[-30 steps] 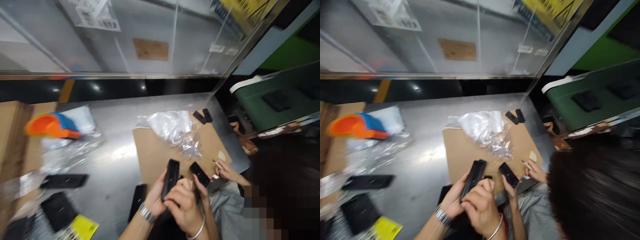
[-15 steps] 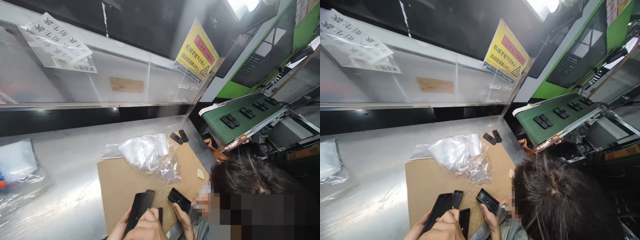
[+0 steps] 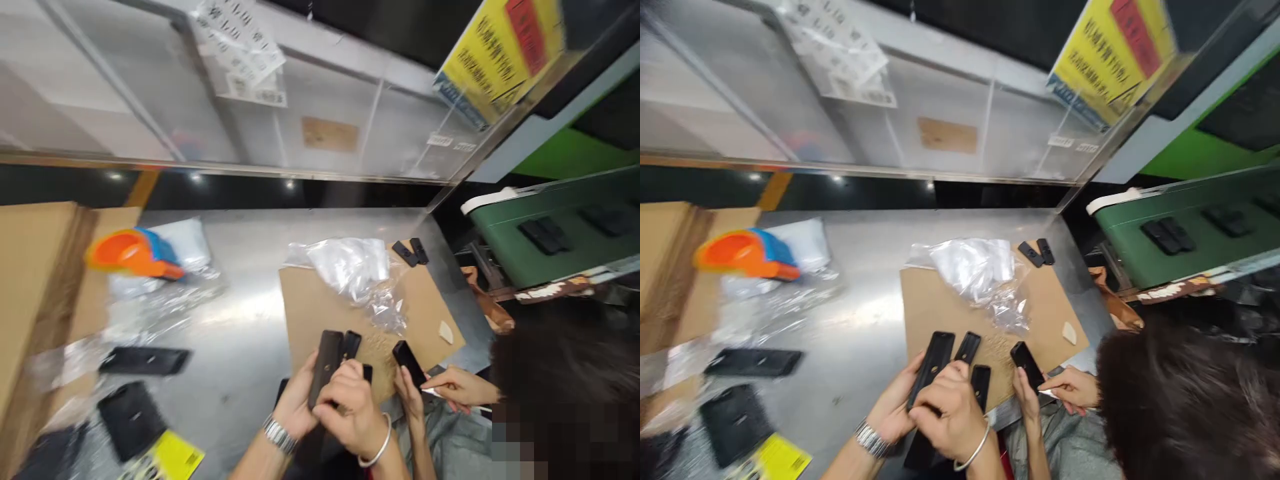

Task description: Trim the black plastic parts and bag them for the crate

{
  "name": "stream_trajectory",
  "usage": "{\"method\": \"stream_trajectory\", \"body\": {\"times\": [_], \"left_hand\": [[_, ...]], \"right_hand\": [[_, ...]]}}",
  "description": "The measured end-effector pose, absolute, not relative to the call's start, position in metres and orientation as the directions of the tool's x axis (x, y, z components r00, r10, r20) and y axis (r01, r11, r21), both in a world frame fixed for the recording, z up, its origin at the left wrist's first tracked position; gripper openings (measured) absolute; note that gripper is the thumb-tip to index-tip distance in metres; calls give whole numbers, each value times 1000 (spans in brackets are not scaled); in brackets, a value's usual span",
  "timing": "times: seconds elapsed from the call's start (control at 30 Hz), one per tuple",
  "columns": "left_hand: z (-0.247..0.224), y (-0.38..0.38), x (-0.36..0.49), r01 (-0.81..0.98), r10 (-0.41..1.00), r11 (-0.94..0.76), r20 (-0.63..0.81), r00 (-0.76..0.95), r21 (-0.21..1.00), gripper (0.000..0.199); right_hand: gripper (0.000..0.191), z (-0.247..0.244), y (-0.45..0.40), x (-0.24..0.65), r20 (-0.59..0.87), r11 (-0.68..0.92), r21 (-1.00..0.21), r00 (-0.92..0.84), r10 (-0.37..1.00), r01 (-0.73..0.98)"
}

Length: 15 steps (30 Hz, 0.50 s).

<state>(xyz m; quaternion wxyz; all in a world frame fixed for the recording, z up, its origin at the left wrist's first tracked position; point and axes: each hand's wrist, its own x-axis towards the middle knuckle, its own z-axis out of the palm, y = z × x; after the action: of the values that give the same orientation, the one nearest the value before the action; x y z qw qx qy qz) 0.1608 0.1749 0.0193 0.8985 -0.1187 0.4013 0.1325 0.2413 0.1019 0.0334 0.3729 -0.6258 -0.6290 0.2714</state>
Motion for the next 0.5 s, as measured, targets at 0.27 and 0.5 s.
{"method": "stream_trajectory", "body": {"times": [0.27, 0.5], "left_hand": [[7, 183, 149, -360, 116, 913, -721, 683, -194, 40], [0, 181, 138, -374, 139, 910, -716, 684, -180, 37]], "right_hand": [[6, 32, 111, 242, 52, 72, -845, -54, 997, 530], [8, 28, 117, 238, 50, 127, -807, -148, 988, 576]]}}
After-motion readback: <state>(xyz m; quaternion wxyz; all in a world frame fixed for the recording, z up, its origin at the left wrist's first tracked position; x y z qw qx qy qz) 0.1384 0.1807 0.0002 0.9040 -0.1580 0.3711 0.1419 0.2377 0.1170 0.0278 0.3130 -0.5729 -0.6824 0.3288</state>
